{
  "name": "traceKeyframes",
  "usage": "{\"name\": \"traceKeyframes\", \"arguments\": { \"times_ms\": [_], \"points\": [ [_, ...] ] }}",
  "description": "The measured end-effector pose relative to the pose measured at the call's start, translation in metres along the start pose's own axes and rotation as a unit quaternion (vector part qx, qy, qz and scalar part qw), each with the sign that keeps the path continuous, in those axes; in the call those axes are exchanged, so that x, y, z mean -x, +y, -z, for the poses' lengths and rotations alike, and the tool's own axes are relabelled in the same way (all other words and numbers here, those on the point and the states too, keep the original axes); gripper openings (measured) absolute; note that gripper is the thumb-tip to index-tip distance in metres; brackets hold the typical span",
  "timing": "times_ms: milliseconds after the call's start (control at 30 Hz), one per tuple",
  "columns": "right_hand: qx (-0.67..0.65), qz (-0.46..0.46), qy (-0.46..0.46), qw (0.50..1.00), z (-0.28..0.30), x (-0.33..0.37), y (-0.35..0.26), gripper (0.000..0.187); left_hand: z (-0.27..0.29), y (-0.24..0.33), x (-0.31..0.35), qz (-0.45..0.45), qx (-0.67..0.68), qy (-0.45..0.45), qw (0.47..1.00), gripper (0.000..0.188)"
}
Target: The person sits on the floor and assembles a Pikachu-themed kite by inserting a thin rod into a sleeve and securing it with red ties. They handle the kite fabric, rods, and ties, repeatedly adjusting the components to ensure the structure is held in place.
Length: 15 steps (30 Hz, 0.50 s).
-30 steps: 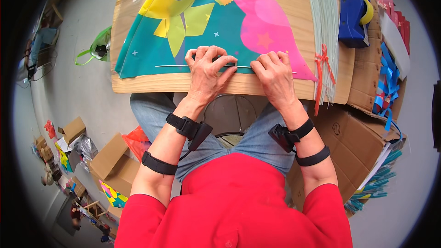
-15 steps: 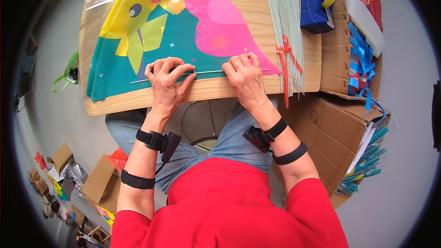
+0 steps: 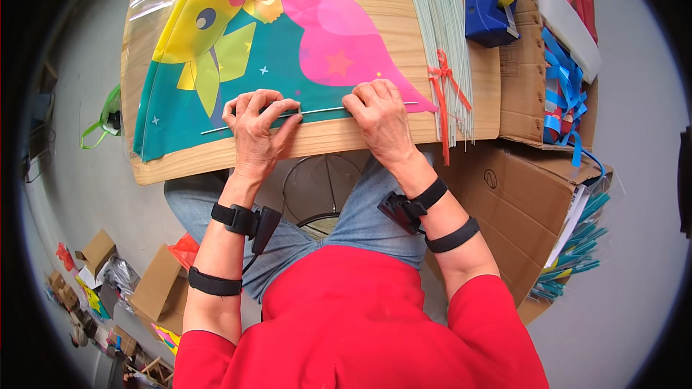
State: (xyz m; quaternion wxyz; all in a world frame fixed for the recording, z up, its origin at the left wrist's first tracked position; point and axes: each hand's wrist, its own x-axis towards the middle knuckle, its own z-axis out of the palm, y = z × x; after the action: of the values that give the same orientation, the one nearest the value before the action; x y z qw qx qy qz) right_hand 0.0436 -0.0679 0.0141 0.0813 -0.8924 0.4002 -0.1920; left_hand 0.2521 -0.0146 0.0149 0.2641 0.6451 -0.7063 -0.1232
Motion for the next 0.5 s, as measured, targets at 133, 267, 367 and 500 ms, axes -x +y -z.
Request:
{"name": "traceKeyframes", "arguments": {
  "times_ms": [133, 267, 367, 500],
  "points": [
    [-0.006, 0.0, 0.009, 1.0, -0.0008, -0.0003, 0.0004, 0.006, 0.0, -0.0001, 0.0001, 0.001, 0.0, -0.003, 1.0, 0.016],
    [0.0, -0.004, -0.003, 1.0, 0.0004, -0.0011, 0.0, 0.006, 0.0002, 0.0004, -0.0001, 0.003, 0.001, -0.002, 1.0, 0.016],
    [-0.004, -0.013, -0.013, 1.0, 0.0008, -0.0007, 0.0002, 0.006, -0.0002, 0.0016, -0.0009, 0.002, 0.001, -0.002, 1.0, 0.016],
    [-0.006, -0.018, -0.014, 1.0, -0.0018, -0.0006, 0.0009, 0.007, -0.0008, 0.0004, -0.0011, 0.001, 0.004, 0.004, 1.0, 0.017]
  ]
}}
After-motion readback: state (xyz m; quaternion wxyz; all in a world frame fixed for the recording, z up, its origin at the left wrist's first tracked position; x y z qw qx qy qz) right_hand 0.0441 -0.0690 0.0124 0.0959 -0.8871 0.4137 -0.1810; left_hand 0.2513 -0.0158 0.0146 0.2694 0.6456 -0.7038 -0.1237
